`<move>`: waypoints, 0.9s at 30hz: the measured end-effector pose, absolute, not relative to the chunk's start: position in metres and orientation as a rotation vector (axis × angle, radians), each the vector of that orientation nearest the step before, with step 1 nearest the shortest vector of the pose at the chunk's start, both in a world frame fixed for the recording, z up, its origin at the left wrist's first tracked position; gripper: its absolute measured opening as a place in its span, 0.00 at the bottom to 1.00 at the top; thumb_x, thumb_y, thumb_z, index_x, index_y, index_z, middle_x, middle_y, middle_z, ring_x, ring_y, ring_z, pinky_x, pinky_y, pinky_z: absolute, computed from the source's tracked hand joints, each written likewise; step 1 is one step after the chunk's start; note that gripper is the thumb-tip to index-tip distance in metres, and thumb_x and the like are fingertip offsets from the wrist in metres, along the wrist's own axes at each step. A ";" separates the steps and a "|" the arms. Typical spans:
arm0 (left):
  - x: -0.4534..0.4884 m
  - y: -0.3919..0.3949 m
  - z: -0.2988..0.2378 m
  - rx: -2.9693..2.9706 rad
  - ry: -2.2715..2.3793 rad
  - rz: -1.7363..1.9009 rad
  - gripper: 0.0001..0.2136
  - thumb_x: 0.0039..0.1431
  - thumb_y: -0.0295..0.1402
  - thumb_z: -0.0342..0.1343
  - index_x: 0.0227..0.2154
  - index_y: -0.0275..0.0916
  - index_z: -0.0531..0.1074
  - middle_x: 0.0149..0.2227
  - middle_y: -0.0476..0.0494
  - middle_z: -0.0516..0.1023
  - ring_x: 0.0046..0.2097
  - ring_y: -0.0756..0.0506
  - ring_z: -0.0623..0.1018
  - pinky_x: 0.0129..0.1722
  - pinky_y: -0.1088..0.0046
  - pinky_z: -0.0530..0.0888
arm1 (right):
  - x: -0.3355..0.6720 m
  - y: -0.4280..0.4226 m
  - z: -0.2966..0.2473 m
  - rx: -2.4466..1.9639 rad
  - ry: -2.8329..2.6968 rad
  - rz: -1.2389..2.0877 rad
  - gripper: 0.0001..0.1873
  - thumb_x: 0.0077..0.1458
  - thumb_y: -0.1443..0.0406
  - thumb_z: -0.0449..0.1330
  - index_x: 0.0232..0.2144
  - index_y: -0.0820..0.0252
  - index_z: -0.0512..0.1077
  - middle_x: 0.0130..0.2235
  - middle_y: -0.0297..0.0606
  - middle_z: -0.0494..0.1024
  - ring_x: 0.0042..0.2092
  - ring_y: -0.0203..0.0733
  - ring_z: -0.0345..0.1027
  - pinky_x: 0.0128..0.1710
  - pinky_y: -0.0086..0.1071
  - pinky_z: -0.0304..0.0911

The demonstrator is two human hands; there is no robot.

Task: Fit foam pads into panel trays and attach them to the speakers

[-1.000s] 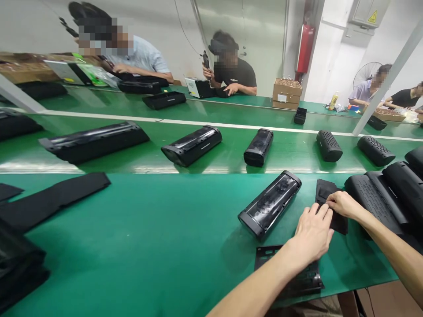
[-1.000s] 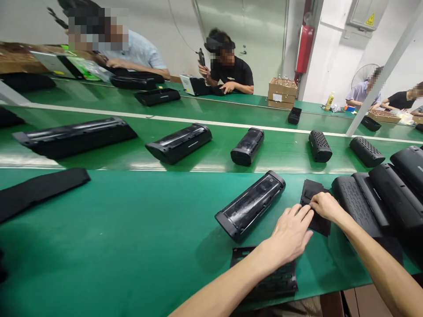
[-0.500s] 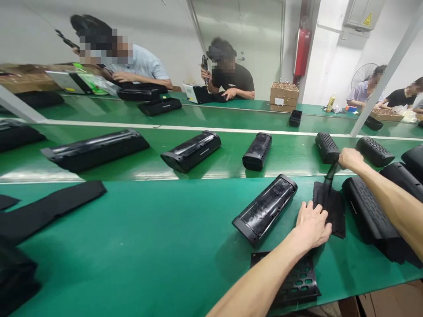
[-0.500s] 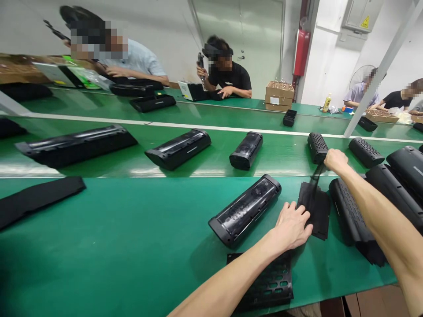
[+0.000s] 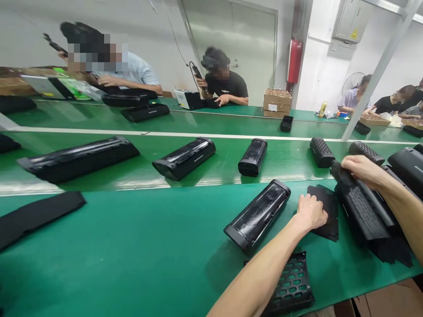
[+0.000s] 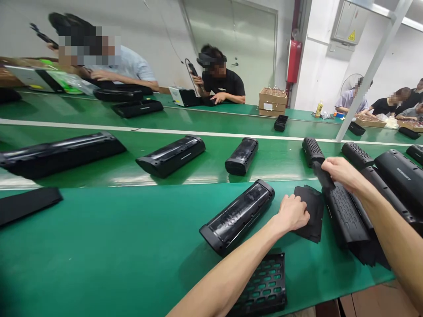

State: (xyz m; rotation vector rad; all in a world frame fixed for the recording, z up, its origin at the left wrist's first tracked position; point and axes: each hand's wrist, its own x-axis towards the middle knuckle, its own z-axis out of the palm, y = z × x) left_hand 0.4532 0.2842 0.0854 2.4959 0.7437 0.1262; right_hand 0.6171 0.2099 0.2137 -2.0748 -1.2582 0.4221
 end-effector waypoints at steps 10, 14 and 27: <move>0.302 0.247 0.095 0.917 0.470 0.285 0.21 0.64 0.43 0.52 0.55 0.38 0.71 0.45 0.36 0.83 0.38 0.43 0.84 0.33 0.70 0.78 | 0.507 0.127 0.119 -1.262 -0.350 1.332 0.20 0.48 0.50 0.76 0.36 0.55 0.79 0.43 0.43 0.87 0.40 0.49 0.83 0.42 0.39 0.80; 0.250 0.224 0.083 0.966 0.717 0.350 0.23 0.48 0.44 0.72 0.42 0.38 0.71 0.28 0.52 0.76 0.23 0.50 0.76 0.21 0.75 0.74 | 0.477 0.117 0.088 -1.211 -0.169 1.559 0.25 0.42 0.48 0.79 0.36 0.56 0.79 0.37 0.42 0.87 0.37 0.50 0.82 0.39 0.42 0.80; 0.208 0.219 0.081 2.018 1.234 0.267 0.04 0.65 0.32 0.58 0.40 0.41 0.76 0.32 0.49 0.80 0.35 0.46 0.79 0.37 0.70 0.69 | 0.465 0.116 0.048 -2.230 -1.631 0.914 0.23 0.61 0.49 0.58 0.20 0.54 0.63 0.22 0.37 0.72 0.28 0.45 0.65 0.29 0.36 0.47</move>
